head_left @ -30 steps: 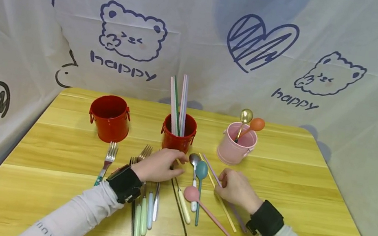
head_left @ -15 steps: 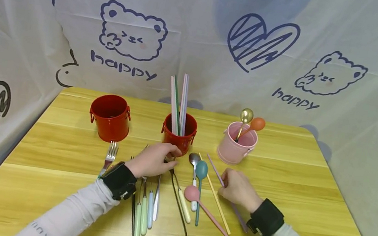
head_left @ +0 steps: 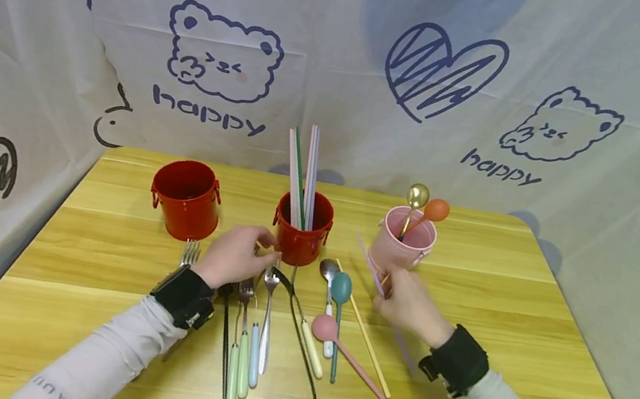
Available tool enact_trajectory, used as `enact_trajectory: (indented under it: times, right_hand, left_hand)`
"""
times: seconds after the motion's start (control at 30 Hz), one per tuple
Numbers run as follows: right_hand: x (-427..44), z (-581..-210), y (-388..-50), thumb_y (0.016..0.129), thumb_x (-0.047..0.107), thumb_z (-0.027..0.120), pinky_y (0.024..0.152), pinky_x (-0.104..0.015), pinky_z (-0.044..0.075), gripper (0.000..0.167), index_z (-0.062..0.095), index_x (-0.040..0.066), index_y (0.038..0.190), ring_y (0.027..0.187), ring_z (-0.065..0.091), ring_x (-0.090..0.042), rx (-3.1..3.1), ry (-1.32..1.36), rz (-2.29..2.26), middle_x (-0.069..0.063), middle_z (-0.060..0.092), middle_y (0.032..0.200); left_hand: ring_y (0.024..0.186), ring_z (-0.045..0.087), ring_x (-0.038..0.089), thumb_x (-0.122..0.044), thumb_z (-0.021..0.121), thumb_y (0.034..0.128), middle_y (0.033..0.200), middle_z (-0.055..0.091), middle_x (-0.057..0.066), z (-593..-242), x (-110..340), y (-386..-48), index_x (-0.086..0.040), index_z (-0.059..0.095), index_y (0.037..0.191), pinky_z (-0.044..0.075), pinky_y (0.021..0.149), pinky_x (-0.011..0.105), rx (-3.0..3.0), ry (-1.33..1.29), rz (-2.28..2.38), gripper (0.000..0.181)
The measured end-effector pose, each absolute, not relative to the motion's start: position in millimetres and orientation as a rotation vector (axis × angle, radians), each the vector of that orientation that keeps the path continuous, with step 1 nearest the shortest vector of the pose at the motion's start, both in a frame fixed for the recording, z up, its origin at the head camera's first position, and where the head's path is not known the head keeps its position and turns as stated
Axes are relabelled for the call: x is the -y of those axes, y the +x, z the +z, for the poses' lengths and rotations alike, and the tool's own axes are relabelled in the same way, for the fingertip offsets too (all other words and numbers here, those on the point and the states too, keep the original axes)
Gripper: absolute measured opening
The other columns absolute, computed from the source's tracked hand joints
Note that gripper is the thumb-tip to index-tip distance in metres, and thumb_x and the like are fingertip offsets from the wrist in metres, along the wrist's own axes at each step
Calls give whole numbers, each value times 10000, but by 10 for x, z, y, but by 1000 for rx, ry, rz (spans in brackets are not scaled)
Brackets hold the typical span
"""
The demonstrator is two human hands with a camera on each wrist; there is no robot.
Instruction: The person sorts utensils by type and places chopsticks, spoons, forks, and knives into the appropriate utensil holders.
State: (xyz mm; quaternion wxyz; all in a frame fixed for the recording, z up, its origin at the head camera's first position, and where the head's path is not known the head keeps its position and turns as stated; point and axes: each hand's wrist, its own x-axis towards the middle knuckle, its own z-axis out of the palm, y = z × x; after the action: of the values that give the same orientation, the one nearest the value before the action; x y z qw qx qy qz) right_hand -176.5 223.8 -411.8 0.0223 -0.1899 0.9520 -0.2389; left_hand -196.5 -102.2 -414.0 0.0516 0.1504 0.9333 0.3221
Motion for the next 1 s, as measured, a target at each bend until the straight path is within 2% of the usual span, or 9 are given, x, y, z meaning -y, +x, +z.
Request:
enact_trajectory:
  times: [0.1, 0.17, 0.3, 0.43, 0.63, 0.87, 1.0]
  right_hand:
    - [-2189, -3996, -1815, 740, -52, 689, 581, -243, 464, 223, 594, -2, 935, 663, 581, -132, -2978, -673, -773, -76, 646, 754]
    - [-2141, -3907, -1854, 741, -62, 682, 592, -240, 477, 217, 595, -6, 932, 673, 596, -144, -2996, -709, -800, -92, 648, 758]
    - [-2014, -3722, -1934, 765, -45, 670, 597, -243, 497, 196, 613, 4, 946, 676, 633, -151, -3052, -732, -831, -88, 670, 758]
    - [-1868, -3538, -2009, 798, -19, 641, 623, -299, 554, 207, 641, -7, 1005, 694, 682, -190, -3103, -718, -875, -105, 706, 790]
    - [-1643, -3291, -2102, 864, 1, 602, 731, -395, 610, 235, 631, -20, 1096, 800, 715, -259, -3110, -742, -1120, -158, 708, 898]
    - [-1425, -3131, -2181, 929, 26, 631, 707, -179, 540, 220, 612, -21, 1143, 828, 672, -253, -3117, -769, -1515, -165, 686, 968]
    - [-1315, -3112, -2241, 938, 10, 633, 725, -134, 535, 228, 609, -44, 1158, 836, 679, -272, -3059, -819, -1781, -199, 682, 969]
  left_hand:
    - [918, 672, 288, -360, 714, 922, 1169, 702, 179, -4119, 1050, -1991, -10, 617, 1281, 593, 762, 390, -2870, 352, 977, 511]
    - [942, 661, 315, -390, 731, 903, 1207, 675, 205, -4112, 1058, -2015, 3, 554, 1340, 591, 763, 402, -2891, 315, 992, 614]
    - [1136, 620, 385, -416, 751, 877, 1374, 580, 229, -4099, 1040, -2074, -12, 425, 1450, 577, 916, 504, -2924, 308, 1081, 773]
    - [1334, 513, 400, -429, 773, 855, 1504, 472, 216, -4066, 974, -2150, -29, 340, 1521, 477, 1089, 567, -2917, 328, 1201, 889]
    - [1388, 471, 407, -427, 829, 804, 1534, 436, 218, -4014, 827, -2258, -12, 319, 1529, 436, 1136, 569, -2871, 314, 1331, 979]
    - [1312, 549, 351, -328, 877, 778, 1440, 532, 153, -4047, 711, -2333, -72, 371, 1480, 480, 1109, 527, -2723, 348, 1518, 902]
    - [1314, 554, 357, -315, 880, 776, 1433, 551, 132, -4078, 685, -2359, -90, 380, 1476, 479, 1109, 525, -2684, 353, 1552, 890]
